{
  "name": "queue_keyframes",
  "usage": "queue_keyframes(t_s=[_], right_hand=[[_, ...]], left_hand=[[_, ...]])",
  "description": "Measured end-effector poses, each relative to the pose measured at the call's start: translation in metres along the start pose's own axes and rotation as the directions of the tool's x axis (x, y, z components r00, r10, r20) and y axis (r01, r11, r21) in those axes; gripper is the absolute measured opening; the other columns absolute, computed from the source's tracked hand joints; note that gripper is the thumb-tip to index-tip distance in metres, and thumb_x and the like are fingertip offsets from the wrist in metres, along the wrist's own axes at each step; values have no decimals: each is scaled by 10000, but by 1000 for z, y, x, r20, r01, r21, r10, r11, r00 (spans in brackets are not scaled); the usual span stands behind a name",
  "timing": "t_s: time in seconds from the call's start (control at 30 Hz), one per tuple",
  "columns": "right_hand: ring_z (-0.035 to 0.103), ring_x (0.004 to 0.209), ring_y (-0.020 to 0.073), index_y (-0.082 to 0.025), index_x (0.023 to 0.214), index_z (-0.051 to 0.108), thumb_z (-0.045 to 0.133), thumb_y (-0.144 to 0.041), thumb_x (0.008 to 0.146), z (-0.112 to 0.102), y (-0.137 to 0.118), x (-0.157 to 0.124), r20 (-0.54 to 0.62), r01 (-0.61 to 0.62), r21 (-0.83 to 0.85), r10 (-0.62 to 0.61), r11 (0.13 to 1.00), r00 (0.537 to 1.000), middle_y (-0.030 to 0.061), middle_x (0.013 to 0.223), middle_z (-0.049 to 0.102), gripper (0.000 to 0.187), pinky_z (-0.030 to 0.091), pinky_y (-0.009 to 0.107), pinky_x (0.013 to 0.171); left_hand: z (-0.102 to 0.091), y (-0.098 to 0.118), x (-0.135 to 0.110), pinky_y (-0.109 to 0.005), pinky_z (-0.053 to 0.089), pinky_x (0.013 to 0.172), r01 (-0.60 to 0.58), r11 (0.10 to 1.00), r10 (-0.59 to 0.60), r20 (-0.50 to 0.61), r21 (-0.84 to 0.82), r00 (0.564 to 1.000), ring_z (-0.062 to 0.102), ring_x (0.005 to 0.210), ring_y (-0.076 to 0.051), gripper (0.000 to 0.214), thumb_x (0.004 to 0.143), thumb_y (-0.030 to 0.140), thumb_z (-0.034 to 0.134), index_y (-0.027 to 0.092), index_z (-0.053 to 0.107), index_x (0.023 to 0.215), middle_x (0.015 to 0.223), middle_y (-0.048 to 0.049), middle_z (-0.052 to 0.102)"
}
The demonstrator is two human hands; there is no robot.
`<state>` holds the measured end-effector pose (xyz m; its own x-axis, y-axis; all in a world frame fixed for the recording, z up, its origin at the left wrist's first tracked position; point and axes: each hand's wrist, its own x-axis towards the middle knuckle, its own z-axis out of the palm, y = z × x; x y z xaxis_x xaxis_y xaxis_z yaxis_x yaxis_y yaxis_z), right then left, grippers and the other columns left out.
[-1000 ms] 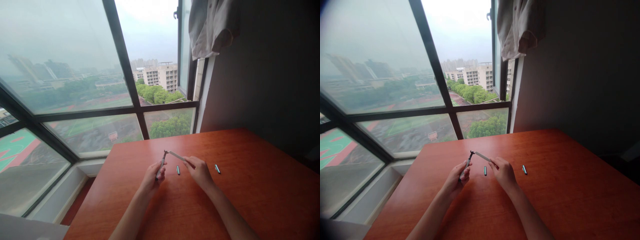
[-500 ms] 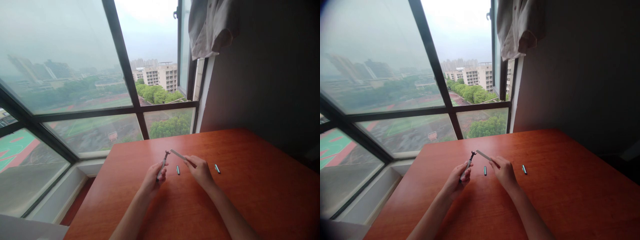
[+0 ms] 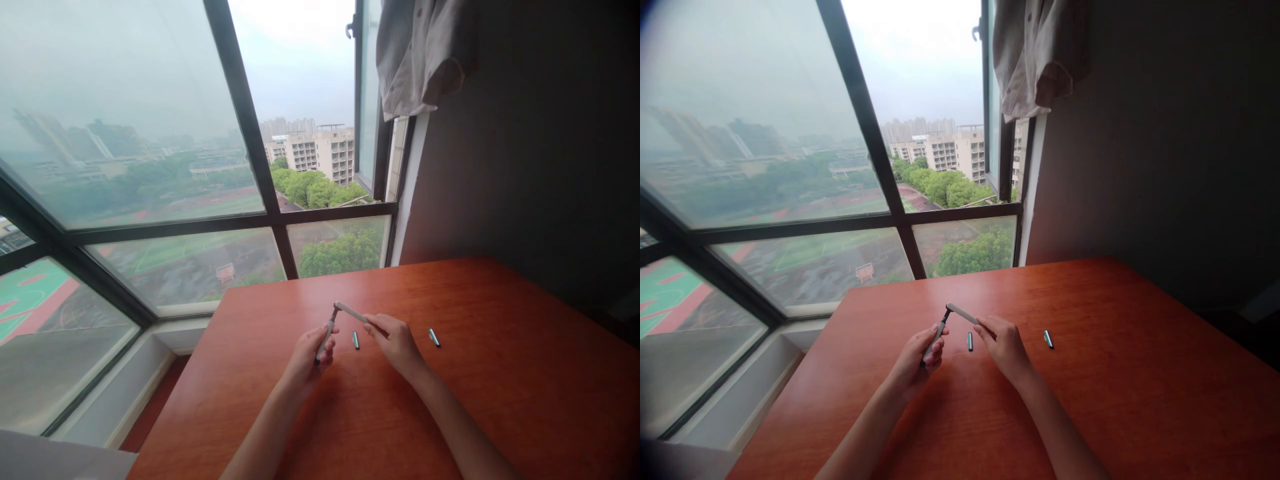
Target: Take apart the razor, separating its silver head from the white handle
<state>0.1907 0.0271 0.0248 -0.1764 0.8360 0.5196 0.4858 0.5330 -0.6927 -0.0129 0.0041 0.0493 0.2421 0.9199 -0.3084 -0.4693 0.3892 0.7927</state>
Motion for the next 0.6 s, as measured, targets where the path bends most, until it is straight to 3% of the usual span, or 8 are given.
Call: queue_keyframes(t_s=[0.37,0.6], right_hand=[[625,642,184,-177,912,722,501,-322,896,-1,-2,1,26,-55,25,54,998,998,52,711,686,265,474,254,595],[642,670,194,-180,940,726,519,-311,882,1,3,-1,-26,-63,24,63,998,998,61,755,705,252,492,264,614]], left_hand=[[0,1,0,-148,186,371,-6,1000,6,-13,-13,1000,297,364,-4,367,698,410,720,105,618,875,520,73,449],[1,2,-2,-146,192,371,-4,1000,4,-5,-8,1000,293,363,-1,363,710,414,709,109,614,883,521,77,443]])
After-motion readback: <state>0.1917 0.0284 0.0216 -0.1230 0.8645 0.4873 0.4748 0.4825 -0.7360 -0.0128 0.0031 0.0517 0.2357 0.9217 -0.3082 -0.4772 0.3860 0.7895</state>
